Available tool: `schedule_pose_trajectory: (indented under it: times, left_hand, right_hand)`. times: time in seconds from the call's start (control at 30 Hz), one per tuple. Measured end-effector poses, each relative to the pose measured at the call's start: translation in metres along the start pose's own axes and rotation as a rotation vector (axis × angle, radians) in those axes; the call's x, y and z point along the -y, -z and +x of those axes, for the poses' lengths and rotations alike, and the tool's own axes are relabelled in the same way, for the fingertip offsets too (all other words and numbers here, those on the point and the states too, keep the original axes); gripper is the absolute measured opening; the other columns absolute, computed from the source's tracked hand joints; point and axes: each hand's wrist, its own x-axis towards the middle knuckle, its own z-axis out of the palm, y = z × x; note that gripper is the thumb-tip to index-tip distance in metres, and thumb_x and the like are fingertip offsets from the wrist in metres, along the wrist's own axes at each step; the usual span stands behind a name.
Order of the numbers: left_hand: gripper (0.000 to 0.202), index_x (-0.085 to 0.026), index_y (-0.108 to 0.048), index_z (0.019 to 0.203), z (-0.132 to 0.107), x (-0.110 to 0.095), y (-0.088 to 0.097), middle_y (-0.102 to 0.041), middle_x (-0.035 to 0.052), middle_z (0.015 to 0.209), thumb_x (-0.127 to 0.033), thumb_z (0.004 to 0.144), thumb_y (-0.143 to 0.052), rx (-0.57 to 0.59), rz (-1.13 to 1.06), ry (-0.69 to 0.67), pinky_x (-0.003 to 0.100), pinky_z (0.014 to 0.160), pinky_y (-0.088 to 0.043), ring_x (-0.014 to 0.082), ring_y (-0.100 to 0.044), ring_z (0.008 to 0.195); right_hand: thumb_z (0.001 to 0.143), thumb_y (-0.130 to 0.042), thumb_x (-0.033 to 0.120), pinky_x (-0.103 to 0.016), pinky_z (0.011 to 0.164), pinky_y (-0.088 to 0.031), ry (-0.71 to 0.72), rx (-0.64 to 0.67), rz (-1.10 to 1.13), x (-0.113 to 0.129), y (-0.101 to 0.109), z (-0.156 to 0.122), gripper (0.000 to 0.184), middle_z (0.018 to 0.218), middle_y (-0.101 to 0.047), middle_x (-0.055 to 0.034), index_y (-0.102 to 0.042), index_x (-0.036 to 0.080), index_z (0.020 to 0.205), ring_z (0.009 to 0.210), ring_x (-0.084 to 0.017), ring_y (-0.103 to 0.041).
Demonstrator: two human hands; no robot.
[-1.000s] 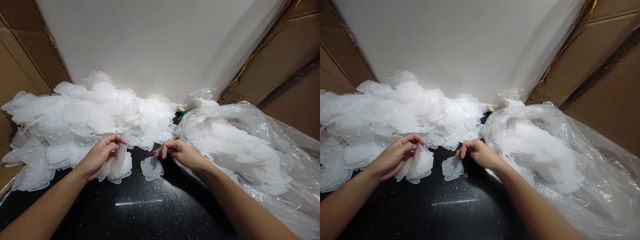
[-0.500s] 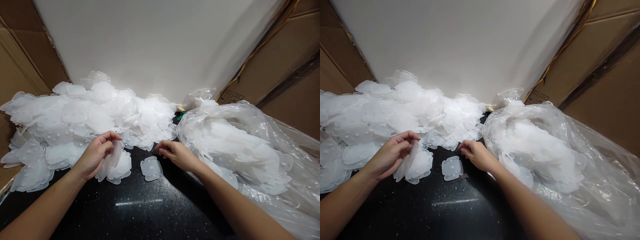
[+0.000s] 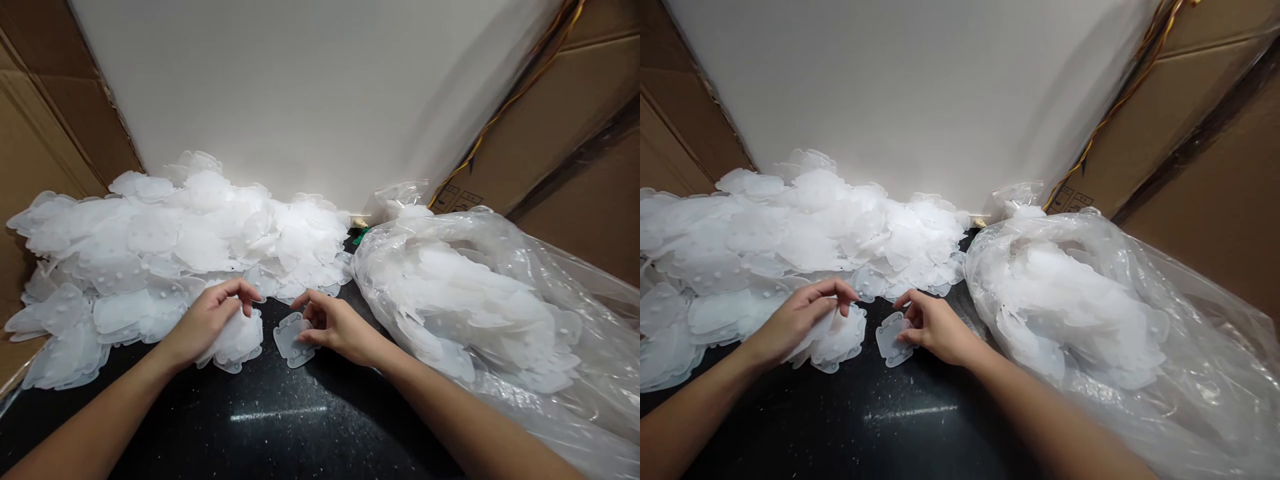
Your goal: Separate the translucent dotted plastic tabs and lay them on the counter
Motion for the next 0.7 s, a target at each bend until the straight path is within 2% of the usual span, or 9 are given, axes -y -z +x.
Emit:
schedule_pose_trajectory:
  times: [0.1,0.17,0.27,0.37,0.43,0.5,0.53,0.6,0.7]
  left_hand:
    - [0.028,-0.024,-0.067,0.101,-0.007,-0.006,-0.012,-0.065,0.0015,0.091,-0.043,0.086,-0.053,0.148,0.206,-0.025,0.029,0.073,-0.042,0.0203,-0.058,0.083]
    - [0.029,-0.021,-0.066,0.089,-0.012,-0.008,-0.019,-0.062,0.0009,0.084,-0.048,0.083,-0.059,0.2,0.309,-0.038,0.027,0.067,-0.039,0.0192,-0.055,0.077]
    - [0.039,-0.018,-0.056,0.066,-0.016,-0.01,-0.024,-0.05,-0.0026,0.065,-0.05,0.087,-0.053,0.252,0.3,-0.038,0.025,0.058,-0.033,0.0144,-0.046,0.062]
    - [0.042,-0.018,-0.053,0.063,-0.016,-0.01,-0.022,-0.048,-0.0034,0.063,-0.05,0.089,-0.049,0.278,0.211,-0.027,0.024,0.059,-0.033,0.0131,-0.044,0.061]
    - [0.043,-0.018,-0.053,0.062,-0.014,-0.01,-0.021,-0.048,-0.0036,0.061,-0.051,0.089,-0.048,0.272,0.213,-0.008,0.024,0.059,-0.033,0.0129,-0.044,0.059]
    - [0.043,-0.018,-0.054,0.063,-0.013,-0.008,-0.022,-0.048,-0.0037,0.06,-0.05,0.09,-0.047,0.225,0.217,0.002,0.025,0.058,-0.034,0.0134,-0.044,0.058]
    - [0.042,-0.019,-0.054,0.065,-0.012,-0.007,-0.023,-0.048,-0.0036,0.061,-0.05,0.09,-0.045,0.19,0.205,0.001,0.025,0.058,-0.035,0.014,-0.045,0.059]
    - [0.04,-0.02,-0.053,0.068,-0.012,-0.003,-0.028,-0.05,-0.0032,0.062,-0.05,0.092,-0.043,0.109,0.169,-0.02,0.026,0.059,-0.036,0.015,-0.047,0.06]
    - [0.039,-0.021,-0.047,0.066,-0.013,0.001,-0.037,-0.048,-0.0039,0.06,-0.048,0.093,-0.04,0.003,0.159,-0.056,0.026,0.057,-0.035,0.0147,-0.045,0.058]
  right_hand:
    - [0.077,-0.073,0.023,-0.025,0.062,-0.046,0.043,0.058,0.262,0.008,-0.006,-0.004,0.034,0.071,-0.056,0.0059,-0.054,0.022,0.105,0.064,-0.012,-0.057]
    - [0.079,-0.071,0.028,-0.025,0.062,-0.047,0.084,0.062,0.329,0.013,-0.01,-0.007,0.033,0.068,-0.057,0.0061,-0.053,0.021,0.106,0.062,-0.011,-0.059]
    - [0.091,-0.054,0.039,-0.026,0.056,-0.048,0.113,-0.037,0.327,0.014,-0.012,-0.006,0.023,0.066,-0.06,0.004,-0.051,0.021,0.104,0.056,-0.012,-0.06]
    - [0.092,-0.049,0.041,-0.027,0.054,-0.048,0.174,-0.188,0.215,0.009,-0.005,-0.003,0.023,0.081,-0.063,-0.0004,-0.05,0.022,0.106,0.056,-0.012,-0.061]
    - [0.088,-0.058,0.036,-0.028,0.063,-0.049,0.275,-0.281,0.025,0.01,-0.001,-0.004,0.019,0.089,-0.062,-0.0025,-0.055,0.022,0.101,0.068,-0.014,-0.062]
    - [0.088,-0.061,0.035,-0.029,0.069,-0.047,0.373,-0.307,-0.193,0.014,-0.003,-0.009,0.014,0.08,-0.062,-0.0024,-0.06,0.021,0.084,0.073,-0.016,-0.059]
    - [0.089,-0.06,0.036,-0.028,0.068,-0.045,0.392,-0.272,-0.28,0.018,-0.006,-0.012,0.02,0.073,-0.061,-0.0019,-0.06,0.021,0.076,0.07,-0.015,-0.057]
    - [0.09,-0.059,0.04,-0.026,0.06,-0.041,0.351,-0.144,-0.361,0.025,-0.016,-0.018,0.027,0.061,-0.058,0.0002,-0.062,0.02,0.073,0.058,-0.013,-0.051]
    - [0.086,-0.065,0.047,-0.023,0.052,-0.037,0.16,-0.001,-0.23,0.029,-0.035,-0.02,0.025,0.057,-0.057,0.0031,-0.065,0.022,0.087,0.048,-0.01,-0.047]
